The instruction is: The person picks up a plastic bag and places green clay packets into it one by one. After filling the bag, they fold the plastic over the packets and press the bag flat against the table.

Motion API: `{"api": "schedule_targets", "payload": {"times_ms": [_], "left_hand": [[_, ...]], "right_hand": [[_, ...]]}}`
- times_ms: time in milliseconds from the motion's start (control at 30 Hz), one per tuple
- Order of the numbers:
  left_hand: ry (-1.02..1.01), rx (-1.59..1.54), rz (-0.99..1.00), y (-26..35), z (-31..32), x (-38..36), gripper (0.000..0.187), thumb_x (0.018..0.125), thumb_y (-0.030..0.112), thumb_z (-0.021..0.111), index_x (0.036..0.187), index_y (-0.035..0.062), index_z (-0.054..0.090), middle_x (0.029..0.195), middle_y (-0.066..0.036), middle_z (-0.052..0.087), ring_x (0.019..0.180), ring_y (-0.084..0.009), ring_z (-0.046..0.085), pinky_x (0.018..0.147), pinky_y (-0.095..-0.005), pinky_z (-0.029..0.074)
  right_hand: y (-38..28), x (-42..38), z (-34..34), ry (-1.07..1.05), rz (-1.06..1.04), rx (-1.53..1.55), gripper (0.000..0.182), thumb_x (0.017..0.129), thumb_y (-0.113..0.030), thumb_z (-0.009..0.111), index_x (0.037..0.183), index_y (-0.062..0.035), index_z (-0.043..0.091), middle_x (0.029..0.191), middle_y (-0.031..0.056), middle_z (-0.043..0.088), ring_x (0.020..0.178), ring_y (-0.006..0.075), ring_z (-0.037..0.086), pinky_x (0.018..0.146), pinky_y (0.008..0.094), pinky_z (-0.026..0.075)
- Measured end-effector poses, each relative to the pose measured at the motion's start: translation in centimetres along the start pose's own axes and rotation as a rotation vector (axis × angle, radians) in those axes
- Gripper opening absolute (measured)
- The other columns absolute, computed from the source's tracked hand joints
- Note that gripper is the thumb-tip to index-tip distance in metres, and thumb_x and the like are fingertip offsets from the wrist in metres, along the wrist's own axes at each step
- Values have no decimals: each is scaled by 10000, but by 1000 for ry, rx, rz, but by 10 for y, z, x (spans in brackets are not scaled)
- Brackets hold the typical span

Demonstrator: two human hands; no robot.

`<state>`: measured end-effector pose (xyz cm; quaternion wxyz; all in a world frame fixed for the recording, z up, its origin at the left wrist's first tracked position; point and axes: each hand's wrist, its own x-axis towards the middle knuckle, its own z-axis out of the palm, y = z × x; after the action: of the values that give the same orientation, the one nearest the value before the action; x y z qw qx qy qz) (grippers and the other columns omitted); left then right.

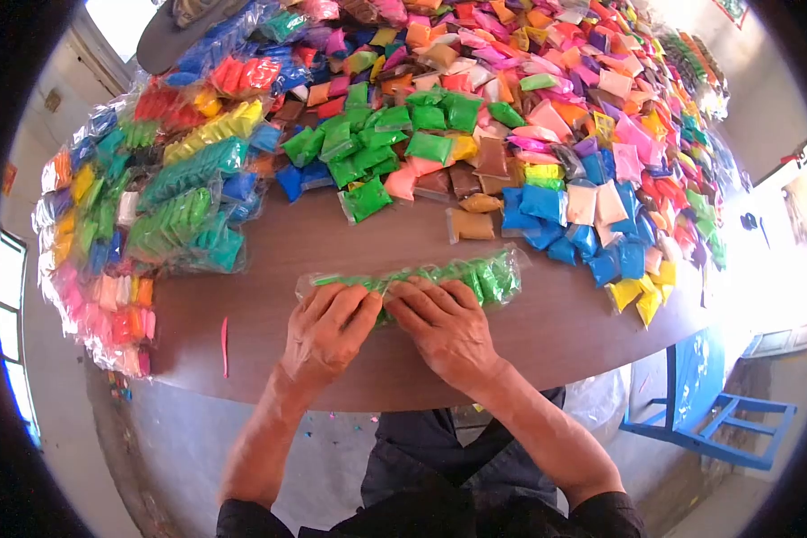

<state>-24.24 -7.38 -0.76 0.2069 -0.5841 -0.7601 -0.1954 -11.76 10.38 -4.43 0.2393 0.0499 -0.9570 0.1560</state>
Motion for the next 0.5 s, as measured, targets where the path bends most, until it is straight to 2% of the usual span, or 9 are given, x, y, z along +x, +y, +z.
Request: {"api": "schedule_targets", "payload": {"times_ms": [233,433,500], "left_hand": [[-74,33,70,-1,2,-8,300,778,49,732,1077,26,737,1061,-74,656,986,-254,672,853,-391,573],[-118,-21,14,4,2,-13,344,790,91,769,1123,16,723,1101,-92,644,1015,-285,663,895,-425,551],[-123,-75,-24,11,-3,-11,371,799,105,791,1152,11,726,1117,-101,662,1018,-308,667,899,-440,558]], "right_hand": [[3,0,10,102,21,97,356,906,-162,591,1243,-120,695,1305,35,693,1246,240,650,1073,403,445],[4,-3,17,254,54,203,300,838,-83,688,1138,-92,693,1245,77,703,1191,279,668,1015,443,509],[5,-2,18,291,54,246,360,766,-16,777,1110,-82,696,1184,92,693,1151,312,673,981,455,532]]}}
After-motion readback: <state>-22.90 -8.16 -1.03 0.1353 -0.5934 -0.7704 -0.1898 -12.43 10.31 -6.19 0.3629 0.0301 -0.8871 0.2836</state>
